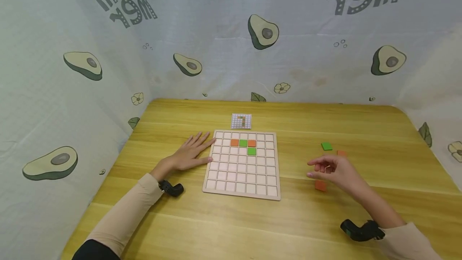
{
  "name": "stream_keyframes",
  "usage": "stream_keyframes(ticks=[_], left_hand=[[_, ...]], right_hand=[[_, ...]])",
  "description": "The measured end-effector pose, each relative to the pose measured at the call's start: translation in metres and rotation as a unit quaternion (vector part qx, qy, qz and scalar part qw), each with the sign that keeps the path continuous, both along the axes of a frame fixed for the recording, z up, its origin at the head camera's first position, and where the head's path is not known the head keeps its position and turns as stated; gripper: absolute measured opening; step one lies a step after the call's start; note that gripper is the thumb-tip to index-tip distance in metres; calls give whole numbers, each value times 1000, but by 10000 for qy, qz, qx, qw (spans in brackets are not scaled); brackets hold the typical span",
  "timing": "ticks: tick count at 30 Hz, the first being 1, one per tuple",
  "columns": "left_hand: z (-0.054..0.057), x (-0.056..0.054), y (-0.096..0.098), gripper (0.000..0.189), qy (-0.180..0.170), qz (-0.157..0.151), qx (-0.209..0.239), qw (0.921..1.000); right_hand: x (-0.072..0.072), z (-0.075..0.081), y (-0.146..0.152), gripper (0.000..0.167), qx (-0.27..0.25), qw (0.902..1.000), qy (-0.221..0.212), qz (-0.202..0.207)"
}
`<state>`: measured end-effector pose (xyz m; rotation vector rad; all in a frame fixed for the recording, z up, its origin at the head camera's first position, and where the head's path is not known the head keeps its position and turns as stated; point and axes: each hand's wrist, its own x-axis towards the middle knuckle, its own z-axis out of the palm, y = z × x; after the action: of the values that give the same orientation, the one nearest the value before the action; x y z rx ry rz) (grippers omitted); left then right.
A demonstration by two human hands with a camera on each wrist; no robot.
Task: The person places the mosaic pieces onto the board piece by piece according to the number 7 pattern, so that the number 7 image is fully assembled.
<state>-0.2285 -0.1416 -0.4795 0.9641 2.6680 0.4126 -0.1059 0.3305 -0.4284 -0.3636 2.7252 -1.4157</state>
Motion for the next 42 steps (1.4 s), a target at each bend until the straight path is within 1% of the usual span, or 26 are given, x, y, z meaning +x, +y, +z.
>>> stream_keyframes(ticks=[6, 9, 12, 15, 17, 22, 30, 36, 42], left_hand=[[-1, 0, -1, 74, 3, -8, -1, 10000], [-2, -1, -1, 74, -2, -8, 14, 10000], [-3, -1, -1, 75, 9, 3, 3, 10000], [-3, -2, -1, 75, 19, 13, -21, 10000], [-3, -2, -1, 75, 11, 14, -24, 10000], [-1, -1, -1, 75, -20, 13, -19, 10000], [0, -1, -1, 75, -19, -10, -19, 10000], [2, 0, -1, 75, -33, -9, 47, 10000], [0, 0, -1, 75, 49, -32, 13, 10000]], right_hand=[[11, -9, 11, 27, 75, 9997, -160, -171], [15, -13, 14, 29, 104, 9988, -359, -309], [18, -17, 15, 30, 197, 9978, -471, -422], [20, -20, 17, 31, 282, 9971, -494, -497], [20, -22, 18, 30, 334, 9972, -463, -487], [21, -28, 24, 30, 267, 9980, -421, -377], [23, -34, 30, 33, 118, 9979, -610, -174], [21, -39, 33, 29, 85, 9989, -459, -29], [20, -41, 33, 23, 269, 9996, -72, 84]])
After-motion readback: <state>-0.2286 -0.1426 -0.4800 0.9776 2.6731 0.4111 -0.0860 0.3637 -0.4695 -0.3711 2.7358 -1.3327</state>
